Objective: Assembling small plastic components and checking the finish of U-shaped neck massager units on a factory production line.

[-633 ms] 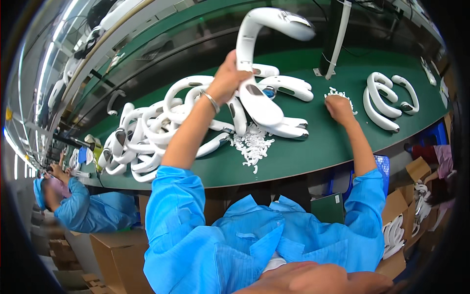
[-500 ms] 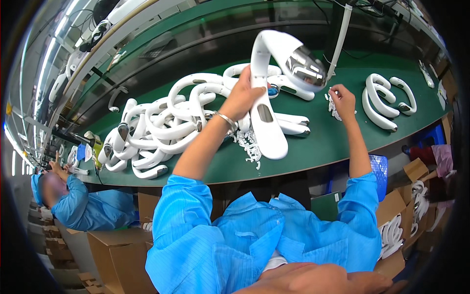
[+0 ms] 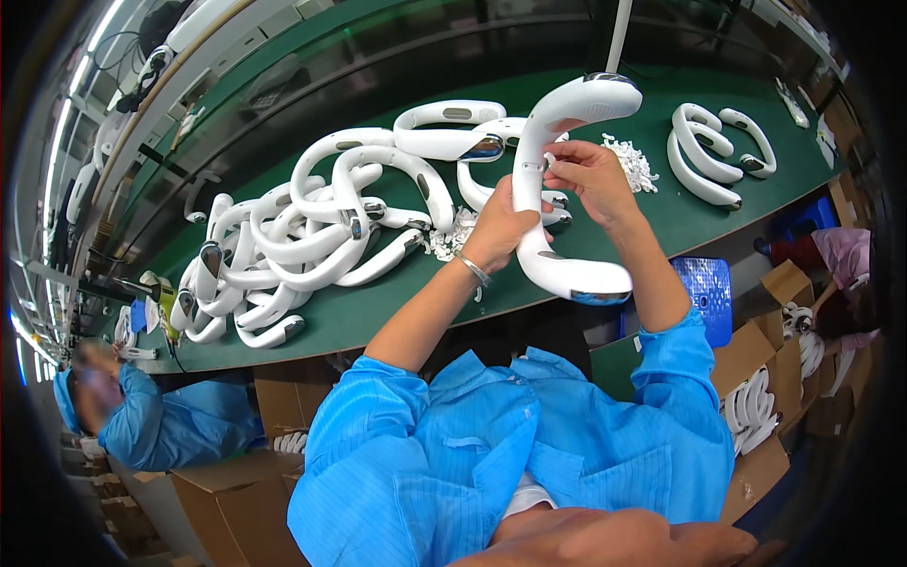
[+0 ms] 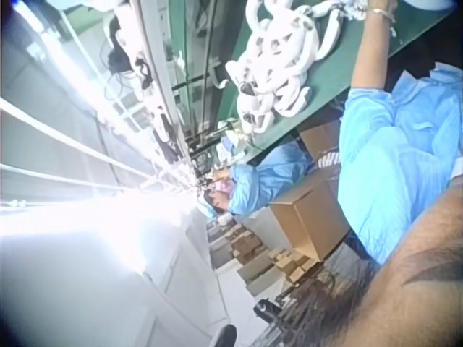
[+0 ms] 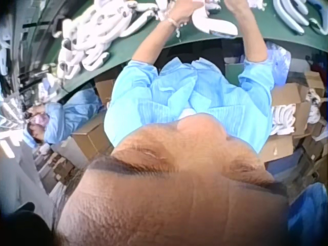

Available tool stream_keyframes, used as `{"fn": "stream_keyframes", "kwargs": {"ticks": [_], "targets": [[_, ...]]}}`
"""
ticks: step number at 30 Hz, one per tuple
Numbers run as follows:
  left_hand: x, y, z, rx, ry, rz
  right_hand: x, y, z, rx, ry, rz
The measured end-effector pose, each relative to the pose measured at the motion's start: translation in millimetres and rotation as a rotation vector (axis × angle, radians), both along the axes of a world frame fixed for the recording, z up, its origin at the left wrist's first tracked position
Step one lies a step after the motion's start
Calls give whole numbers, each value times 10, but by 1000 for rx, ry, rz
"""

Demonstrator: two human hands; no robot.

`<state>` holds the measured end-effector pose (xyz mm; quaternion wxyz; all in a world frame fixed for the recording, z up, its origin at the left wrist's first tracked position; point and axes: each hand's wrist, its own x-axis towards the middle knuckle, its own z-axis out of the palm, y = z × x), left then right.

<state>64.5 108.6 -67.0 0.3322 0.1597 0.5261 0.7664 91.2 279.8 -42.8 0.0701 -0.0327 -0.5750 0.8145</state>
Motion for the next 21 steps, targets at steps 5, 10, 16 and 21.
{"fn": "stream_keyframes", "kwargs": {"ticks": [5,10,16,21], "targets": [[32,41,-91,-10,-149,-31,106,9,-76,56,-21,-14],[139,146,-195,21,-186,3,245,-103,-182,174,49,-150],[248,184,-237,2,-34,39,399,-276,-142,214,-1,-216],[331,157,-254,97,19,91,461,-219,-243,235,-25,-170]]}}
